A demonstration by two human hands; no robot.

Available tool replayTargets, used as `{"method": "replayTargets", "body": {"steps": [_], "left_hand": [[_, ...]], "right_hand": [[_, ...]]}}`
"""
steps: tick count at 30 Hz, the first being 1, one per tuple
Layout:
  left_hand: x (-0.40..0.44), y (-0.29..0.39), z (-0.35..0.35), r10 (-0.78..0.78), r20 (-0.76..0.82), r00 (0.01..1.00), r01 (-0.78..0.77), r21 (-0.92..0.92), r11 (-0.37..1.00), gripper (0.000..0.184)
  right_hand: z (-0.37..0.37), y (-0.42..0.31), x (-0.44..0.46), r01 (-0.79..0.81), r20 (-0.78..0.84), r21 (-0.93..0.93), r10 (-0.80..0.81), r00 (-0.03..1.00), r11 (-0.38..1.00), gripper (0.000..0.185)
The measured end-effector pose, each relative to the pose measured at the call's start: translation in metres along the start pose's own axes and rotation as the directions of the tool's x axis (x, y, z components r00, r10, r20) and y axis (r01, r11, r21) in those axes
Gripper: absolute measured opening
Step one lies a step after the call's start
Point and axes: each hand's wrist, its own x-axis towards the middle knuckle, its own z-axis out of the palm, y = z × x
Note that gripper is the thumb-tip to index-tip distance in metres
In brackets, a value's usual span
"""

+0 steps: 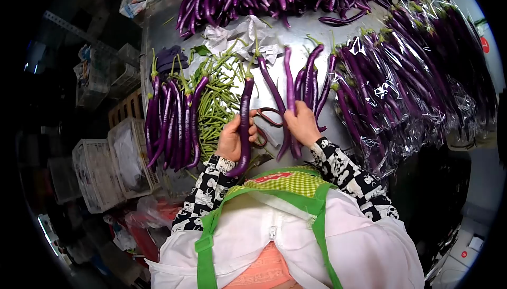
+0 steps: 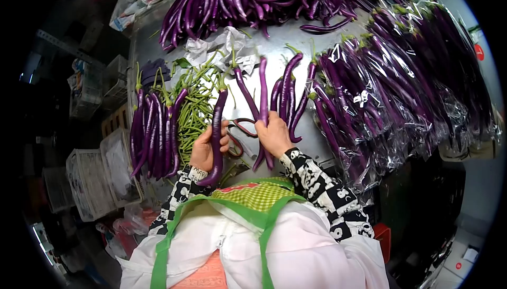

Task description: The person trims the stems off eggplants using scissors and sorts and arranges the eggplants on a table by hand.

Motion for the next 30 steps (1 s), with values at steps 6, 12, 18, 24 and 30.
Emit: {"method": "replayTargets", "body": {"steps": [6, 12, 18, 24, 30], "left_hand": [[-0.02, 0.017, 0.019, 0.29, -0.073, 0.954, -0.248, 0.351, 0.903, 0.029], [-0.034, 0.025, 0.009, 0.329, -0.173, 0.928, -0.241, 0.395, 0.887, 0.031], [-0.063, 0.038, 0.017, 0.16, 0.031, 0.987, -0.16, -0.005, 0.987, 0.04], [-0.057, 0.045, -0.01, 0.147, -0.017, 0.989, -0.147, 0.001, 0.989, 0.039], [-0.049, 0.059, -0.012, 0.147, 0.038, 0.988, -0.13, -0.289, 0.948, 0.04]], "right_hand": [[0.013, -0.026, -0.008, 0.069, 0.151, 0.38, -0.136, 0.979, 0.922, 0.024], [0.033, -0.026, -0.004, -0.409, 0.536, 0.737, -0.096, 0.839, 0.538, 0.025], [0.03, -0.025, -0.005, -0.627, 0.661, 0.747, -0.151, 0.735, 0.222, 0.039], [0.038, -0.039, -0.014, -0.543, 0.606, 0.77, -0.118, 0.786, 0.336, 0.039], [0.056, -0.034, -0.021, -0.382, 0.624, 0.623, -0.14, 0.769, 0.682, 0.033]]}}
